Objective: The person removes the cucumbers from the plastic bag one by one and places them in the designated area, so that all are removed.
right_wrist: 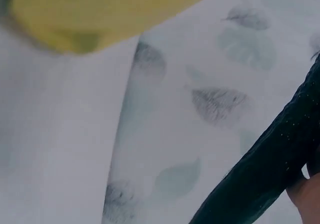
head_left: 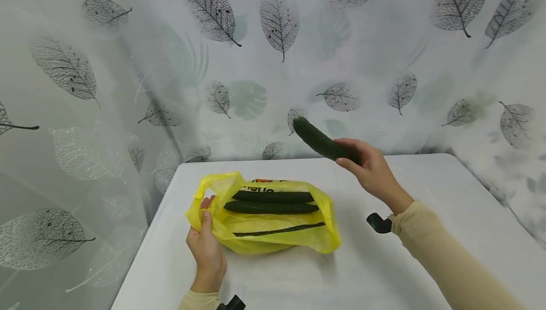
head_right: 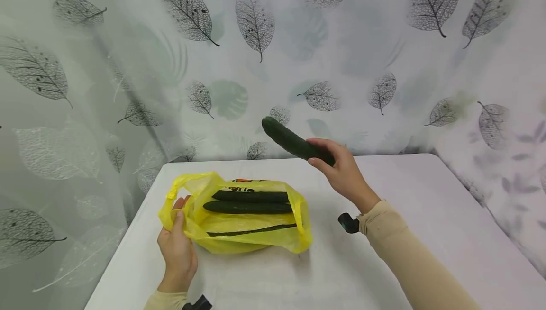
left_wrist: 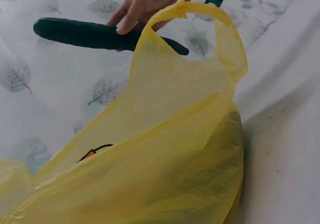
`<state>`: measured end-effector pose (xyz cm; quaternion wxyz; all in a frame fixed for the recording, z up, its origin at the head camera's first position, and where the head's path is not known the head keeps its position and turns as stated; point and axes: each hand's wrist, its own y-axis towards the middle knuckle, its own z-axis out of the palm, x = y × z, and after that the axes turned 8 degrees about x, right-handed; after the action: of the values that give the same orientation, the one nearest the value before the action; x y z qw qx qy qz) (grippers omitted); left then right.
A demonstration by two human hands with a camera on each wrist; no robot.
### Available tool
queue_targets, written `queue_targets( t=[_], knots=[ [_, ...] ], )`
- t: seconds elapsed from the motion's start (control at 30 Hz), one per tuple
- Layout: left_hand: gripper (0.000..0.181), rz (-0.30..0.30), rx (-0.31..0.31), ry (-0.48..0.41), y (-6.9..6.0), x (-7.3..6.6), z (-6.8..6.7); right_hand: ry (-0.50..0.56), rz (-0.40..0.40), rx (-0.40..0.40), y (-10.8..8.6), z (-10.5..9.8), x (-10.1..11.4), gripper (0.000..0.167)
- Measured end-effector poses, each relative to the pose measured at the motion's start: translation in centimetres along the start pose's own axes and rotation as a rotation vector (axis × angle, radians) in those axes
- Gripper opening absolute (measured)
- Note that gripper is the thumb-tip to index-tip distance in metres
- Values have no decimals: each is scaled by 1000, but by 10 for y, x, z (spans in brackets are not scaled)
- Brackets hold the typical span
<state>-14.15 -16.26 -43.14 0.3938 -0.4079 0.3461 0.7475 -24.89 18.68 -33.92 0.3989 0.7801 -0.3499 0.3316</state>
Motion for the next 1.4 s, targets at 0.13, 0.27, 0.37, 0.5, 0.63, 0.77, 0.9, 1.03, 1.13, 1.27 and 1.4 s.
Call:
queue_targets(
  t=[0.13,0.27,0.37,0.5,0.63,0.77,0.9,1.03,1.13,1.27,1.4],
  knots=[
    [41,10,8,-4,0,1,1,-174,29,4,-11,-9,-17,46],
    [40,13,-1,0,0,1,1,-281,57,22,-19,-16,-33,45],
    [40,10,-10,7,0,1,1,-344,78,38,-24,-20,-44,46],
    [41,5,-13,15,1,1,0,-419,90,70,-31,-27,-59,46],
    [41,-2,-14,26,1,0,0,-487,95,109,-37,-35,-73,44],
    [40,-2,-17,21,1,0,1,-538,101,140,-44,-43,-86,43],
    [40,1,-16,7,0,-1,2,-569,106,158,-53,-51,-98,43],
    [41,4,-16,5,0,0,3,-587,140,184,-64,-59,-108,44],
    [41,5,-16,5,1,0,3,-589,183,218,-72,-65,-115,44],
    [41,4,-18,8,1,1,4,-584,226,246,-81,-70,-123,44],
    [41,-1,-23,23,2,1,4,-565,253,254,-86,-76,-127,44]
  ],
)
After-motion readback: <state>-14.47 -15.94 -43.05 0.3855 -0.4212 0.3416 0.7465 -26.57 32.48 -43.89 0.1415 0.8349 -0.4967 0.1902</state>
